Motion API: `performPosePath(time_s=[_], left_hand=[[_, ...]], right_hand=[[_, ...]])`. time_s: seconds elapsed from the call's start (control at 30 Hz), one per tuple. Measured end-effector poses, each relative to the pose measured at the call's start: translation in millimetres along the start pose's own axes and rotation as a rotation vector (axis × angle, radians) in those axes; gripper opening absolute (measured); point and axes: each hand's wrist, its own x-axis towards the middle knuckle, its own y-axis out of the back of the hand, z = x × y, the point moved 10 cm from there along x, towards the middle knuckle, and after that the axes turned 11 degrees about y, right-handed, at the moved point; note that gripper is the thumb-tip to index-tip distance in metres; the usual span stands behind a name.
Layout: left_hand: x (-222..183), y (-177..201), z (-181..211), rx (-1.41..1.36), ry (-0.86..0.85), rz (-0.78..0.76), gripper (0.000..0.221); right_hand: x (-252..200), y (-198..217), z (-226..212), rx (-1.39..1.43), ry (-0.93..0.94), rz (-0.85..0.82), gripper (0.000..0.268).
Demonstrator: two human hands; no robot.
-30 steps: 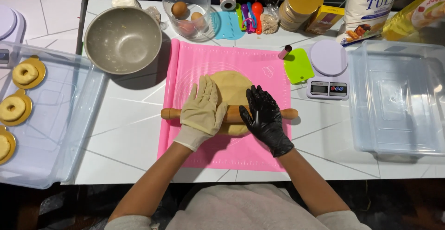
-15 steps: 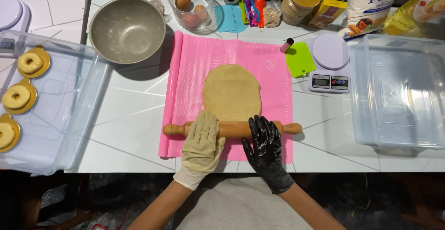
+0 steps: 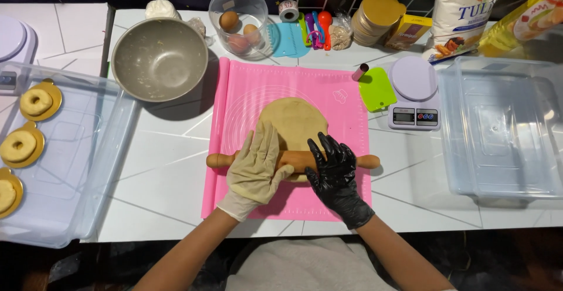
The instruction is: Preparing dough by shaping it by hand and rolling it flat with a rolling pin on a silicone mat.
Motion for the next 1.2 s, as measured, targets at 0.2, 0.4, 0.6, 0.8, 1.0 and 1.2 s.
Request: performPosePath(time_s=[0.2,0.4,0.6,0.8,1.0,1.2], left_hand=[[52,-42,-31,-0.005,-0.005,-0.076,0.075],[111,-47,-53,-0.023,0.026,0.016,0.068],[160,-47,-67,-0.005,0.014,0.171,0.058],[160,-76,-84,0.070,0.045,0.158,0.055],[94,-58,-53,0.097,-0.038,0.257,0.039],[-1,-33,-17,0.040,-0.101,0.315,0.029]], right_hand=[[57,-11,36,-0.075,0.020,-0.059,0.055],[98,-37,69,-0.113,0.059,-0.091,0.045],[123,-54,90,-0.328,0.345,0.239,0.030],[145,-31,103,-0.179,0.116,0.232,0.024],[84,-31,72,-0.147,0.123,0.222,0.029],[21,11,25,0.100,0.036,0.244,0.030]])
